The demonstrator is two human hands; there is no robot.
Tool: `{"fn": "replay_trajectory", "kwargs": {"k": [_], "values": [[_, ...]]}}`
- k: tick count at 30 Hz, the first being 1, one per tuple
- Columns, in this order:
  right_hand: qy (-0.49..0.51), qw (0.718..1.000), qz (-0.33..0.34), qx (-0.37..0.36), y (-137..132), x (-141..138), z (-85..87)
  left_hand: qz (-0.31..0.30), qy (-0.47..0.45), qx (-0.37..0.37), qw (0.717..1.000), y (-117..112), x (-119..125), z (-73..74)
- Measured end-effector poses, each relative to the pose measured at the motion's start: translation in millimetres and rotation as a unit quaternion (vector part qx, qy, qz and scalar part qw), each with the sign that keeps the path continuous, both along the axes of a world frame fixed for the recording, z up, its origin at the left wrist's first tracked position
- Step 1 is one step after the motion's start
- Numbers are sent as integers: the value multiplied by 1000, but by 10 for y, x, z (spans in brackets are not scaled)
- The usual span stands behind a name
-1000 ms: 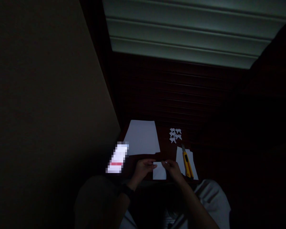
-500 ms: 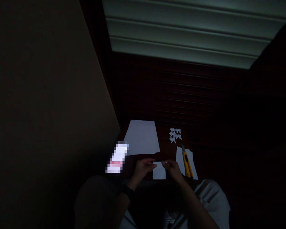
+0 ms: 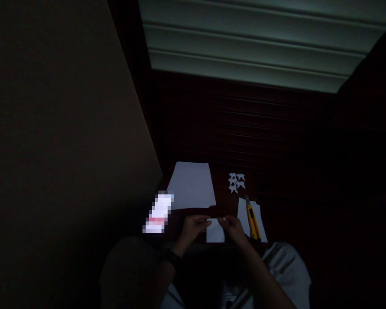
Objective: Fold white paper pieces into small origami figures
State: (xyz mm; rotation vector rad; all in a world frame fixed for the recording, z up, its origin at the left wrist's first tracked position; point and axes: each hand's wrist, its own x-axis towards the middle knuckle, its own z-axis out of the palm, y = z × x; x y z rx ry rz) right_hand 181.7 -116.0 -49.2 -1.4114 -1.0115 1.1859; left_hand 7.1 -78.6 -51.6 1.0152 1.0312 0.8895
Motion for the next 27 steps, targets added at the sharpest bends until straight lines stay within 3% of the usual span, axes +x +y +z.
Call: {"fn": "replay_trajectory", "kwargs": {"k": [18, 27], "values": [[79, 996, -29, -31, 38, 0, -37, 2, 9, 9, 1000, -14, -13, 47], [25, 999, -20, -24, 32, -2, -23, 24, 16, 16, 999, 7, -28, -22]]}}
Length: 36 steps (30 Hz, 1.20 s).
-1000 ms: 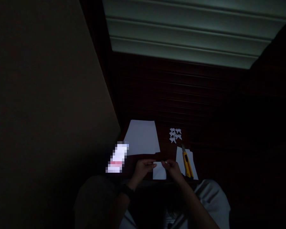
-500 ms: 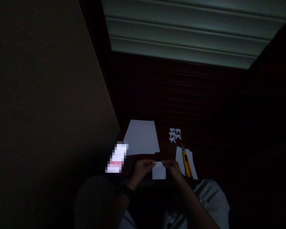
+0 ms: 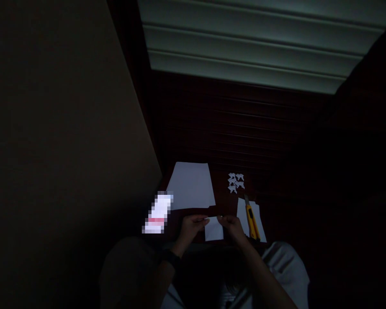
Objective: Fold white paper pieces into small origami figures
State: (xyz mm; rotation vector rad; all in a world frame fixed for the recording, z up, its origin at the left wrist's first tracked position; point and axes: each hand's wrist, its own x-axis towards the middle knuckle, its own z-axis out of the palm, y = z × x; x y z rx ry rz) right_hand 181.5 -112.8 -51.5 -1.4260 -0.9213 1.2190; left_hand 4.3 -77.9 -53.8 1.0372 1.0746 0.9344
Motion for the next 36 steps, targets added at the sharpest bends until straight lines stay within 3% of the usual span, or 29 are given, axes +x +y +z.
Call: {"fn": "replay_trajectory", "kwargs": {"k": [5, 16, 21, 29, 36], "values": [[-21, 1000, 8, -3, -6, 12, 6, -5, -10, 0, 1000, 3, -2, -14], [78, 997, 17, -18, 0, 23, -44, -24, -3, 8, 1000, 1, -11, 5], [112, 993, -11, -23, 27, 24, -95, -25, -2, 9, 1000, -13, -3, 16], [38, 999, -26, 11, 21, 43, -61, -28, 5, 3, 1000, -5, -13, 10], [44, 999, -23, 10, -36, 15, -5, -37, 0, 9, 999, -21, -8, 54]]}}
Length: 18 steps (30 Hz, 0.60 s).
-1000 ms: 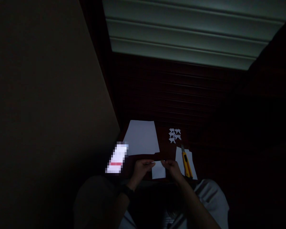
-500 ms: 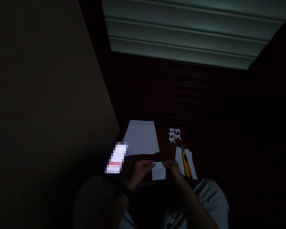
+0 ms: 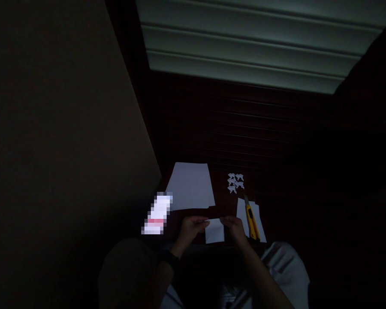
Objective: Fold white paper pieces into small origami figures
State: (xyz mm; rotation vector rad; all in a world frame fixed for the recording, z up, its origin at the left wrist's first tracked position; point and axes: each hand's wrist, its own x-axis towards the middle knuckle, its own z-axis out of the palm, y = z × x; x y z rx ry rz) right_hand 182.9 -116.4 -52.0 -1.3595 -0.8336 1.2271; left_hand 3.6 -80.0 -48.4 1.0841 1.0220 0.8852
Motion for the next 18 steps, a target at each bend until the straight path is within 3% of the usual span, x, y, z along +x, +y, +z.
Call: {"fn": "replay_trajectory", "kwargs": {"k": [8, 18], "values": [[-114, 993, -10, 12, 23, -11, 44, 26, -12, -17, 999, 19, 4, 3], [-95, 995, 6, 20, 14, 0, -24, 32, -8, -25, 999, 28, 2, -25]]}}
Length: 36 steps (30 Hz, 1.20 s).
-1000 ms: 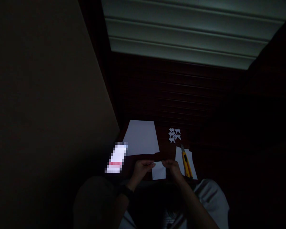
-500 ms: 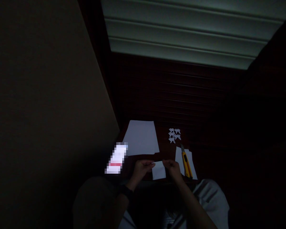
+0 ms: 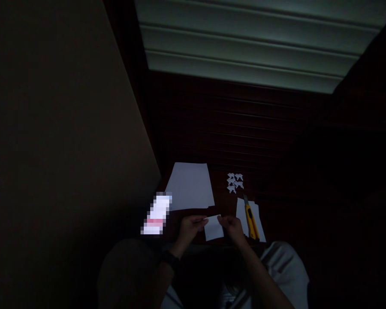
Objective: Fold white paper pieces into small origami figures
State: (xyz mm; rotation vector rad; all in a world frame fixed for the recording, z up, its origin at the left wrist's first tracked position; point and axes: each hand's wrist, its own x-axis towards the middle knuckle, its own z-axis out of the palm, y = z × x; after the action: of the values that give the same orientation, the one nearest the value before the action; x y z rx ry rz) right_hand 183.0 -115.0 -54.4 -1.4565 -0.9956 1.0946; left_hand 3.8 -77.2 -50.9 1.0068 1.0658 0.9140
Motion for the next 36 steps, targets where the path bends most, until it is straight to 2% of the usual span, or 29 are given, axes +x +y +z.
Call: {"fn": "replay_trajectory", "kwargs": {"k": [7, 19, 28, 36], "values": [[4, 1000, 1, -1, -9, 11, 57, 13, -8, -5, 1000, -17, 9, 66], [9, 1000, 10, -10, 0, 6, 105, 30, -18, 2, 999, -13, 9, 47], [19, 1000, 19, -15, -10, 6, 78, 33, -13, -13, 999, -26, 23, 108], [19, 1000, 17, -9, -17, 17, 100, 38, -35, -14, 999, -20, 2, 101]]}}
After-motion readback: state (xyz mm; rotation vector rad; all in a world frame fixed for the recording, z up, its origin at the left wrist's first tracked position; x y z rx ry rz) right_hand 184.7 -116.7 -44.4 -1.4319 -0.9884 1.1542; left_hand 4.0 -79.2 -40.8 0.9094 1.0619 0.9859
